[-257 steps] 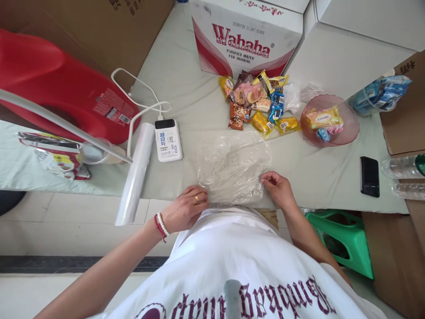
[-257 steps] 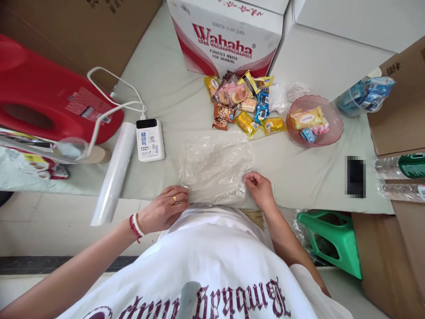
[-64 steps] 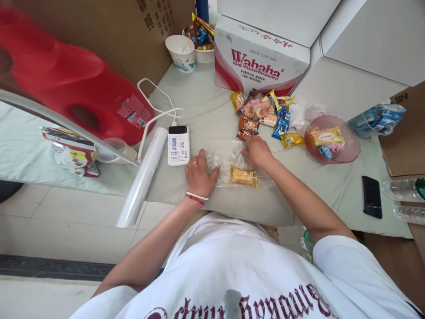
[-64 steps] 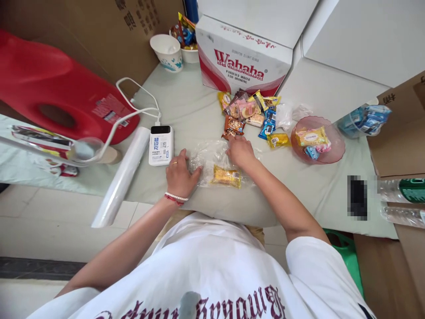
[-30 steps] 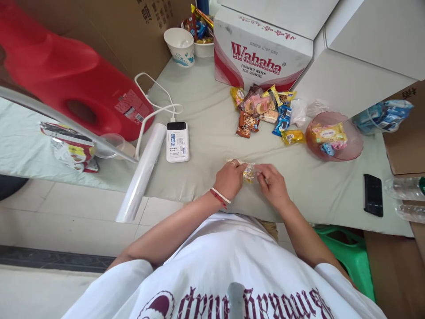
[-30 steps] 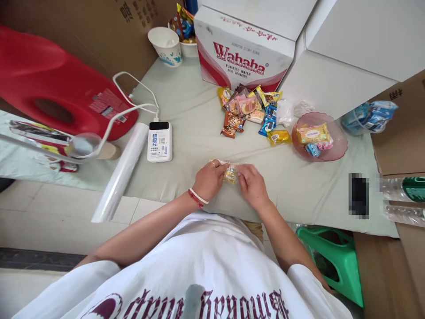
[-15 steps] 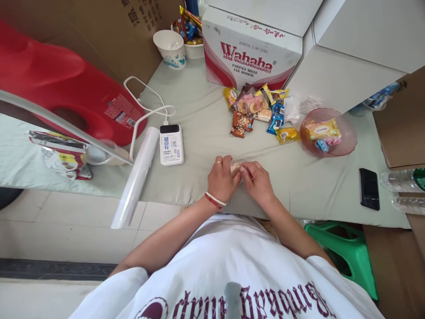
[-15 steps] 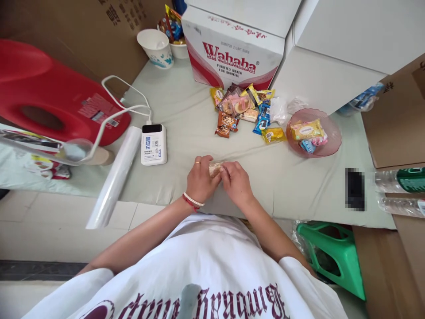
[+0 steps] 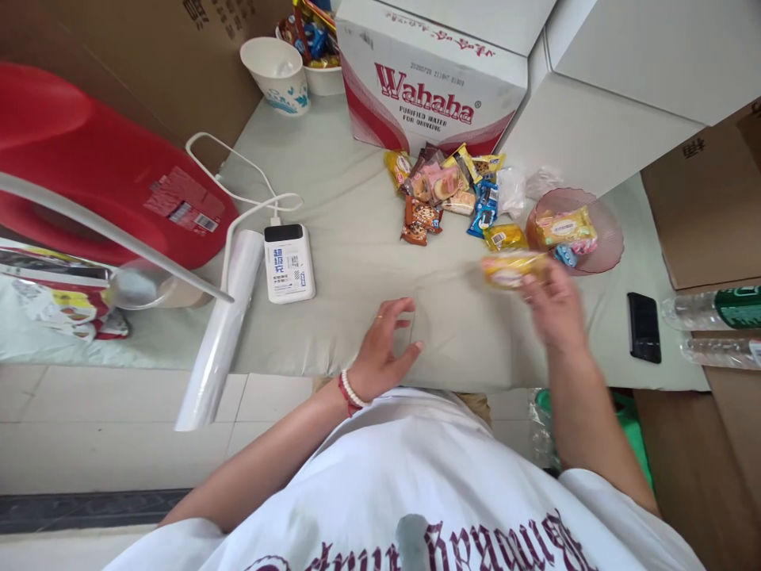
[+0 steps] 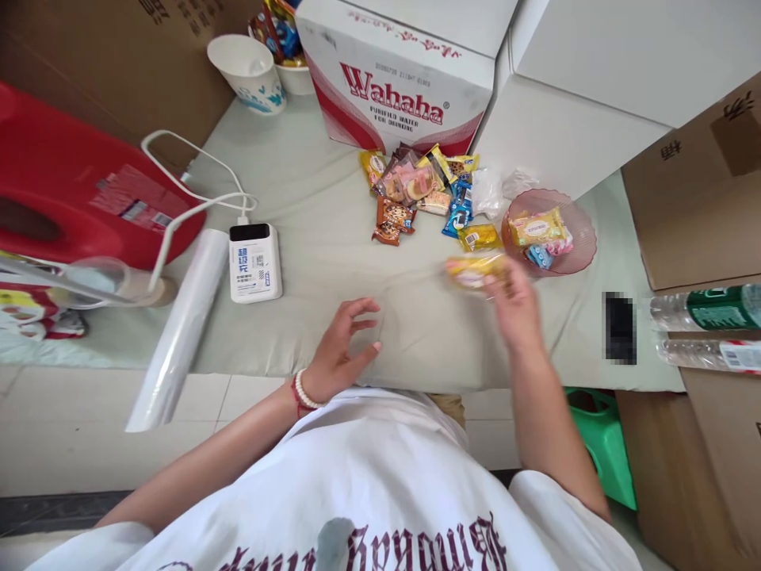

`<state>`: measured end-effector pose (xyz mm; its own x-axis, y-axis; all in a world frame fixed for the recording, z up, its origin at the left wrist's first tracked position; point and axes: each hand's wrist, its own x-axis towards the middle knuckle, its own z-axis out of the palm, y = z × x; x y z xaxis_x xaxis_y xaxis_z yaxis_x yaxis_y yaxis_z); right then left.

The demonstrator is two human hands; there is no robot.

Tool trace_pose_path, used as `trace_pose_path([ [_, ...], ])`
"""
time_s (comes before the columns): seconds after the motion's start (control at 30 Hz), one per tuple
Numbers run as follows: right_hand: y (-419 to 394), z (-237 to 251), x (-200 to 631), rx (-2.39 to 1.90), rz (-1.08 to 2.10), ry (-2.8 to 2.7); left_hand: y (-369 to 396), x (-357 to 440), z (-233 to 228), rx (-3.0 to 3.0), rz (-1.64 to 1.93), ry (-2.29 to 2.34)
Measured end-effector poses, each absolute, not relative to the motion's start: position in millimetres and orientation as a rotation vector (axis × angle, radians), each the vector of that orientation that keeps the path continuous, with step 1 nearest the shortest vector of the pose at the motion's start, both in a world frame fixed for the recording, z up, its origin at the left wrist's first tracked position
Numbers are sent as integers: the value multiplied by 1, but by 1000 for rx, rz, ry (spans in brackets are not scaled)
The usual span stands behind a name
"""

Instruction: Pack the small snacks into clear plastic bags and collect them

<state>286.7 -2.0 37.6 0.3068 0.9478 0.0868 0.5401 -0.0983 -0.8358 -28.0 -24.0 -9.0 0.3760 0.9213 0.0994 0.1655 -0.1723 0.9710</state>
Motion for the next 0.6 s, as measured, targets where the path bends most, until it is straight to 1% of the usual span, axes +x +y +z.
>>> trace_pose_path([
  [0.13, 39, 78, 403, -1956, 103, -1088, -31, -73, -29, 1496, 942, 1261],
  [0.17, 49, 85, 424, -2016, 93, -1010, -33, -81, -33, 1479, 937, 1309],
  [0.23, 67, 92, 450, -2123, 279, -872, -37, -94, -38, 1485, 924, 1370],
  [0.3, 81, 91, 456, -2302, 395, -879, -41, -99, -41, 1536, 913, 1408],
  [0.37, 91, 87, 449, -2529, 324, -1016, -45, -99, -43, 1608, 907, 1452],
  [0.43, 99, 87, 435, -2709, 12, -1252, -47, -98, -46, 1676, 911, 1492],
  [0.53, 114, 94, 407, -2684, -511, -1527, -49, -97, -49, 1727, 950, 1507],
  [0.57, 121, 96, 395, -2635, -574, -1624, -49, -98, -50, 1727, 964, 1504],
  [0.6, 129, 96, 382, -2584, -537, -1731, -50, -98, -50, 1729, 971, 1499],
])
